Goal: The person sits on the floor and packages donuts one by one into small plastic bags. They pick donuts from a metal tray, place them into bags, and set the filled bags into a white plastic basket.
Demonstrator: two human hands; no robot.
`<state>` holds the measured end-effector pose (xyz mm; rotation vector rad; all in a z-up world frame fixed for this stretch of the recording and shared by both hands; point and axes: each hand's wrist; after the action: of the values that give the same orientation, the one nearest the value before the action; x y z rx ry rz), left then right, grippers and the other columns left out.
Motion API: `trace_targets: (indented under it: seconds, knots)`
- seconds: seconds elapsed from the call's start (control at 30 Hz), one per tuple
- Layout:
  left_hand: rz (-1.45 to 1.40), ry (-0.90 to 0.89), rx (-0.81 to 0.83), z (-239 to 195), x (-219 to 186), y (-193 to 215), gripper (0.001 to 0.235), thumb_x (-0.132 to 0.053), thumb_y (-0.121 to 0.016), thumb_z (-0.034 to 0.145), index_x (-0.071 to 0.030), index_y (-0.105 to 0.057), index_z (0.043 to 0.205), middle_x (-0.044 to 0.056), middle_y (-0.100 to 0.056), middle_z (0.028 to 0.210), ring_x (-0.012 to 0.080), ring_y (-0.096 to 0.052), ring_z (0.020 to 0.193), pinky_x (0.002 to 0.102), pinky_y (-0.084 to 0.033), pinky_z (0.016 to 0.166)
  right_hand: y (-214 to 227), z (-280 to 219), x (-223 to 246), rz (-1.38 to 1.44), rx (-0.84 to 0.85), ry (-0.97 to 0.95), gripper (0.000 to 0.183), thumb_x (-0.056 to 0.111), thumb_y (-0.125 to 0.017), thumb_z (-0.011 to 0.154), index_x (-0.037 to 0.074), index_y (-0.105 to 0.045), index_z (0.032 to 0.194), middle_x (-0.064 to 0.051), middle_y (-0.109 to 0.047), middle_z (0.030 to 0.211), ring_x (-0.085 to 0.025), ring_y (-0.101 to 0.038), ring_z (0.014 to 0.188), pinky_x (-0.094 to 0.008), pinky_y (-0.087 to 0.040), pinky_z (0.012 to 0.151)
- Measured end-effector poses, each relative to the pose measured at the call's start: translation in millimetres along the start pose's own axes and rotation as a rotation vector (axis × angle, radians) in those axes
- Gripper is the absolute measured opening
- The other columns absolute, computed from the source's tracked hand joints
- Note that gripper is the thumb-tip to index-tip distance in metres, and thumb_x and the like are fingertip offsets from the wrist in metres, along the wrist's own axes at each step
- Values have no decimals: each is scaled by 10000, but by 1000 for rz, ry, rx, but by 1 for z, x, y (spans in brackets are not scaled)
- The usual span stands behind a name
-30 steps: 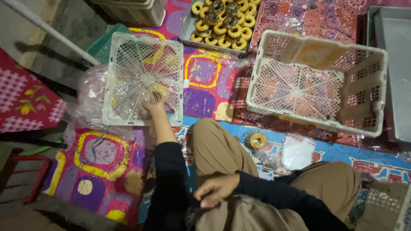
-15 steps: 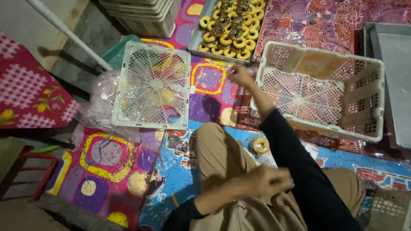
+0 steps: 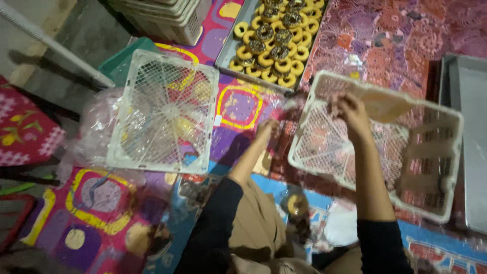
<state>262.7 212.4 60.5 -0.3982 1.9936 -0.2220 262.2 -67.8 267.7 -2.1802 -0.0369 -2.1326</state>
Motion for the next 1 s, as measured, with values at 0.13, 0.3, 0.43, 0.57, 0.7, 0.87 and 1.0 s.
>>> trace_targets:
  seconds: [0.13,0.3,0.43,0.57,0.7,0.87,1.0]
  knots:
    - [7,-70,-217,119,-30,-7,250,-314,-611,985,-83,-700,951,51,-672,754,175,-624,611,316,-476,547,21,39,-27,-251,64,48,156,144,-674,978,45,-665,1098,-21,-709,963,-111,-668,875,-264,-517,715]
    - [333,-273,-479,176,-26,-15,287,-330,-675,922,-50,-729,961,110,-720,831,246,-677,713,367,-518,658,38,76,-55,-317,58,45,175,136,-716,988,15,-684,1110,-43,-701,949,-122,-648,876,-265,-519,754]
    - [531,-479,-583,193,-19,-23,335,-343,-726,871,-24,-752,970,157,-758,892,303,-719,794,409,-552,747,36,91,-51,-261,105,35,191,114,-704,955,11,-671,1113,-43,-714,966,-125,-689,905,-288,-573,806]
    - [770,-619,-629,204,-16,-29,372,-350,-776,827,-9,-771,976,190,-771,937,336,-727,848,429,-559,809,31,105,-53,-231,149,65,202,72,-679,932,18,-670,1126,-45,-718,1016,-121,-699,926,-311,-611,847]
    - [736,-538,-685,205,-26,-23,392,-352,-770,853,1,-758,1021,195,-769,977,302,-718,881,409,-546,837,30,148,-67,-240,84,58,131,111,-659,996,18,-690,1083,-92,-717,956,-150,-697,846,-319,-605,795]
    - [623,-388,-547,186,-51,3,331,-303,-724,933,12,-761,1027,126,-772,932,219,-691,837,359,-544,798,10,257,-89,-297,-141,40,300,230,-633,1019,12,-646,1226,-115,-732,1045,-180,-705,947,-345,-568,877]
    - [339,-407,-470,140,-59,41,217,-152,-713,930,34,-774,1025,-3,-710,885,115,-590,781,314,-504,683,-28,333,-97,126,-83,-500,666,506,-507,975,60,-433,1464,-188,-624,1248,-294,-637,1081,-437,-530,936]
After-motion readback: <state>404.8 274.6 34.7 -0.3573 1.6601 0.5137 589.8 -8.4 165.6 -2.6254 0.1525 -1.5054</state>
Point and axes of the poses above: each hand's wrist, its own z-axis towards the middle knuckle, its own y-axis out of the back of the hand, x = y × z
